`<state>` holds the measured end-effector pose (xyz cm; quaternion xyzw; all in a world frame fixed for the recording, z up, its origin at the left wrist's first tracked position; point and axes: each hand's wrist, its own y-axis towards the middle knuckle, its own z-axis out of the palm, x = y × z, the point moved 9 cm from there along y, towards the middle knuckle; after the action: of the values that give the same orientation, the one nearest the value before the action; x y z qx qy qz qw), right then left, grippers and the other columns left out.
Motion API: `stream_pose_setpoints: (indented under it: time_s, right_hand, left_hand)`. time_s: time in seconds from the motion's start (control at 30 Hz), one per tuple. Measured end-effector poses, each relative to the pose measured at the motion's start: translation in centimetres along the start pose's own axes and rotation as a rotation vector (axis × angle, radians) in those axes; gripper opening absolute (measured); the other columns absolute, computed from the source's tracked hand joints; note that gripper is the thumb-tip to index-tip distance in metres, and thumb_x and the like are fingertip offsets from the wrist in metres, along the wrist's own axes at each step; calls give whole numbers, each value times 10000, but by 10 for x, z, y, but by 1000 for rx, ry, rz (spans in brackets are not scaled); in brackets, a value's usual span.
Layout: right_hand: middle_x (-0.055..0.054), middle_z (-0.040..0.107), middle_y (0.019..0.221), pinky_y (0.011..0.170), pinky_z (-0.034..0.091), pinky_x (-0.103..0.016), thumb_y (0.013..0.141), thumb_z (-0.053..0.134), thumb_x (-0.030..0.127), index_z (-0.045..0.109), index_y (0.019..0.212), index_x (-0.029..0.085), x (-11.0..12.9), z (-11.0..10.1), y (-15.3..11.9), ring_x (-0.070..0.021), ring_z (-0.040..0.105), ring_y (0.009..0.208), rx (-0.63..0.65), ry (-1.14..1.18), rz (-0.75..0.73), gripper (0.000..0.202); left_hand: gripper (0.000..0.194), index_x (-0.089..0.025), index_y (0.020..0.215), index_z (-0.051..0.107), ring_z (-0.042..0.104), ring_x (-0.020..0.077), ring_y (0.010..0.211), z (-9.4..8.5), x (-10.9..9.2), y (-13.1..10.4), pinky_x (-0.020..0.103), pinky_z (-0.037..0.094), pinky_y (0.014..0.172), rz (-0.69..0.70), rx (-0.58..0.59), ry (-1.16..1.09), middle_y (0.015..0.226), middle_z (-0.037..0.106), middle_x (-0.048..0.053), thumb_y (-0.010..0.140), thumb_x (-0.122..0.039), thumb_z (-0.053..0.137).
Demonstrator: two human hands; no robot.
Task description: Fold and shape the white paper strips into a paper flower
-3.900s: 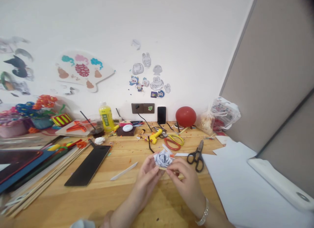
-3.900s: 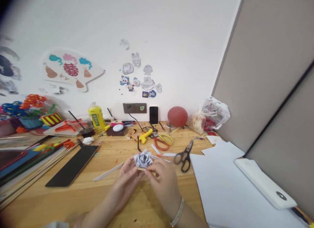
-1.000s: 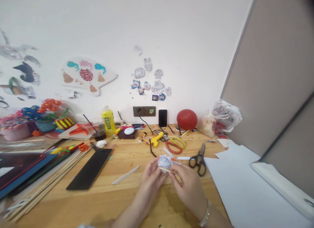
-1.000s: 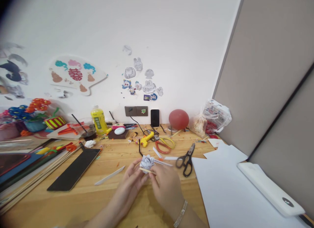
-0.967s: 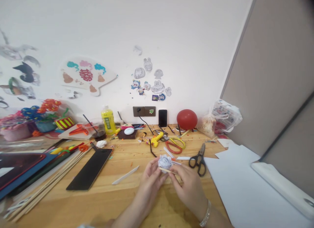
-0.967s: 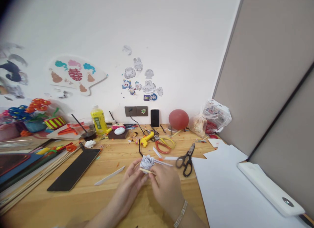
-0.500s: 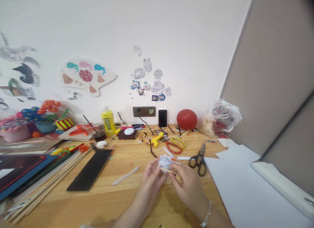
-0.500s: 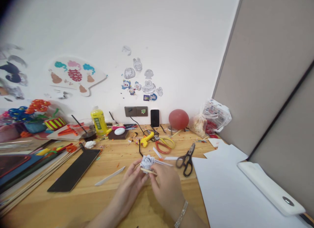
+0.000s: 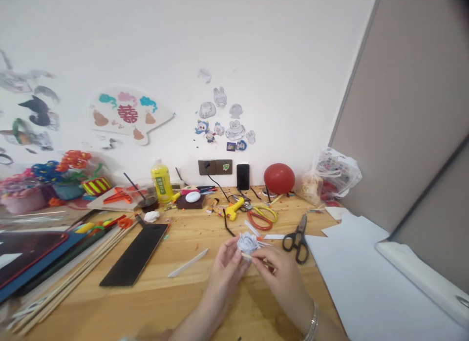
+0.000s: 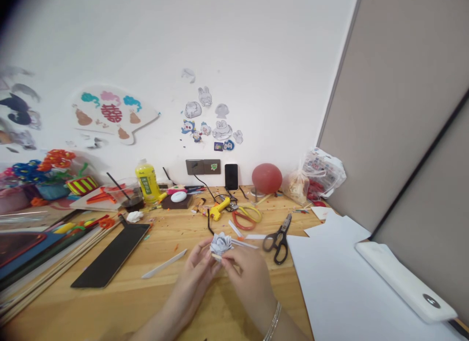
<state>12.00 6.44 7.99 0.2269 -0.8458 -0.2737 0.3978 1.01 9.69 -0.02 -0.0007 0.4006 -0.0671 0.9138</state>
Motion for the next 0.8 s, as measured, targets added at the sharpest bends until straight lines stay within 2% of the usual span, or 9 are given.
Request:
stream_pose_setpoints:
  time_s: [0.17, 0.3, 0.43, 0.6, 0.8]
  right_hand:
    - [-30, 691, 736, 555, 471, -242, 802, 529, 191, 667, 755, 202, -7, 3, -2, -175, 626, 672, 6, -5, 70, 146]
    - [-23, 678, 700, 526, 451, -239, 774, 539, 172, 659, 730, 204, -5, 4, -2, -171, 612, 636, 9, -46, 66, 132]
    - [-15, 663, 673, 514, 436, -236, 749, 557, 158, 639, 701, 200, -3, 2, -2, -170, 602, 629, -16, -66, 68, 104]
    - [-9, 647, 657, 560, 433, -257, 747, 570, 153, 615, 688, 199, -1, 2, -3, -171, 587, 626, -17, -86, 39, 87]
    - [-8, 652, 678, 608, 432, -269, 774, 571, 152, 606, 693, 199, 5, 3, -2, -174, 592, 666, -13, -81, -39, 100]
  left_hand:
    - [345, -206, 921, 606, 601, 199, 944, -1, 1, 2, 342, 445, 866, 6, 9, -5, 1011, 650, 54, 621, -267, 765]
    - [315, -200, 898, 607, 602, 201, 944, 0, 1, 1, 342, 443, 871, -6, 0, -40, 966, 660, 46, 637, -296, 752]
    - [269, -199, 888, 609, 594, 206, 971, 4, -2, -3, 333, 442, 873, 7, -9, -20, 1014, 654, 54, 657, -252, 738]
    - [286, -199, 890, 603, 609, 204, 928, 3, -1, -3, 327, 451, 847, -5, -15, -21, 983, 661, 55, 645, -242, 745]
    - [248, -210, 901, 603, 617, 158, 847, 5, -3, -5, 302, 450, 833, 13, 0, -12, 959, 662, 30, 681, -231, 716]
